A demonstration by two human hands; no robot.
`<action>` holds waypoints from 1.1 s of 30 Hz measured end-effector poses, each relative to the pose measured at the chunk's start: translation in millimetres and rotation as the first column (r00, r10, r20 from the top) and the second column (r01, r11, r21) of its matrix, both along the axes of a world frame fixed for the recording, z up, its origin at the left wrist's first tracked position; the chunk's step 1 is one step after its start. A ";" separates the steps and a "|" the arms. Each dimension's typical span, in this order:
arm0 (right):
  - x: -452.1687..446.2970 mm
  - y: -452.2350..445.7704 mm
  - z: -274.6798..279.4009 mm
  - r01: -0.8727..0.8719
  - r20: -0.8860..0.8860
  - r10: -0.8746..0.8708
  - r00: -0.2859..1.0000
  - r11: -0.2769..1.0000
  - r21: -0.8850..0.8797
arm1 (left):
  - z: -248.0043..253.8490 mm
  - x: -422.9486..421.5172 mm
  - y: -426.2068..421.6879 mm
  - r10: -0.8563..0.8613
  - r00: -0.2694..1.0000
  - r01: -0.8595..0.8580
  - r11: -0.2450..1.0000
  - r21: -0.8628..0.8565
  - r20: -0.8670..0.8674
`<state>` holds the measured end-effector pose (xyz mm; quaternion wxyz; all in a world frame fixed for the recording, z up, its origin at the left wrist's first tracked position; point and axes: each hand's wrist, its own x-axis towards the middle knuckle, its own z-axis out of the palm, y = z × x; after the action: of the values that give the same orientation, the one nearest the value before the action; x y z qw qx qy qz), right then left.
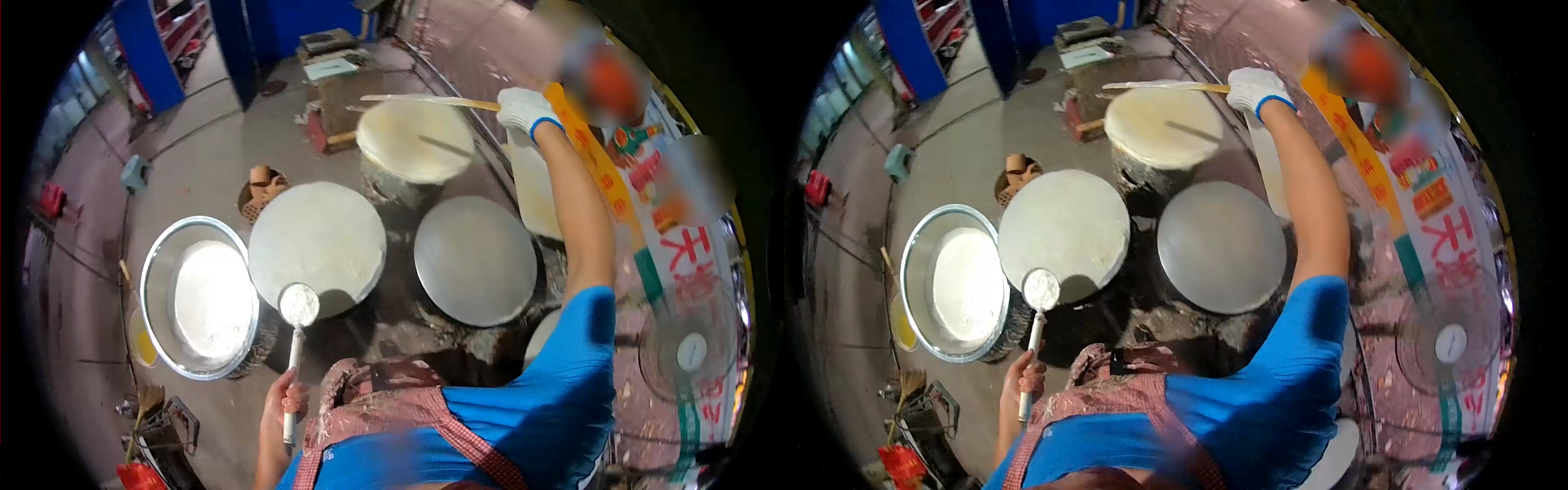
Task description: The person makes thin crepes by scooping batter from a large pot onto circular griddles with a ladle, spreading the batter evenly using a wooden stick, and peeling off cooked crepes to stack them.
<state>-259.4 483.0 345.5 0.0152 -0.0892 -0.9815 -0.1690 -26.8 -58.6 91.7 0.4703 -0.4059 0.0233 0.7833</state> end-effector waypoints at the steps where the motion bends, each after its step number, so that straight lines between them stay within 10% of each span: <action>1: -17.2 -4.2 4.8 -0.030 -0.025 0.029 0.999 0.999 -0.030 | -0.8 3.7 3.9 0.040 0.999 -0.040 0.999 0.007 -0.006; 7: -109.1 36.3 38.2 -0.209 -0.286 0.131 0.949 0.942 -0.263 | 1.1 11.5 16.4 0.199 0.980 -0.199 0.980 0.024 0.008; 11: -110.4 92.9 10.6 -0.513 -0.662 -0.134 0.738 0.525 -0.679 | 4.3 9.0 19.2 0.255 0.967 -0.255 0.965 0.065 0.015; 13: -104.0 120.5 -41.8 -0.446 -0.426 -0.435 0.793 0.061 -0.893 | 11.4 12.5 22.0 0.313 0.950 -0.311 0.948 0.066 -0.009; 17: -136.1 144.3 -209.2 -0.528 -0.045 -0.772 0.634 -0.389 -0.754 | 12.6 23.3 19.7 0.404 0.915 -0.401 0.911 0.093 -0.019; 21: -147.9 102.1 -332.4 -0.611 -0.139 -0.896 0.422 -0.167 -0.774 | 34.6 28.1 31.0 0.489 0.872 -0.489 0.872 -0.010 -0.018; 23: -137.9 78.7 -353.8 -0.471 0.036 -0.914 0.404 -0.242 -0.848 | 38.8 35.7 31.4 0.510 0.859 -0.511 0.860 -0.010 -0.055; 29: -168.3 148.9 -493.5 -0.115 -0.097 -0.874 0.476 0.047 -0.992 | 44.6 38.1 23.9 0.555 0.831 -0.553 0.821 -0.145 -0.028; 31: -123.2 104.6 -381.0 0.491 -0.138 -0.837 0.529 0.435 -0.755 | 36.3 35.9 13.3 0.539 0.840 -0.540 0.820 -0.188 -0.062; 33: -97.5 84.8 -338.5 0.366 -0.266 -0.800 0.538 0.506 -0.781 | 30.0 36.5 3.7 0.605 0.795 -0.605 0.788 -0.112 -0.042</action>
<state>-357.0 567.8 7.0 0.2325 -0.4852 -0.8133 0.2217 9.7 -54.8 121.7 0.1696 -0.4182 -0.0600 0.8904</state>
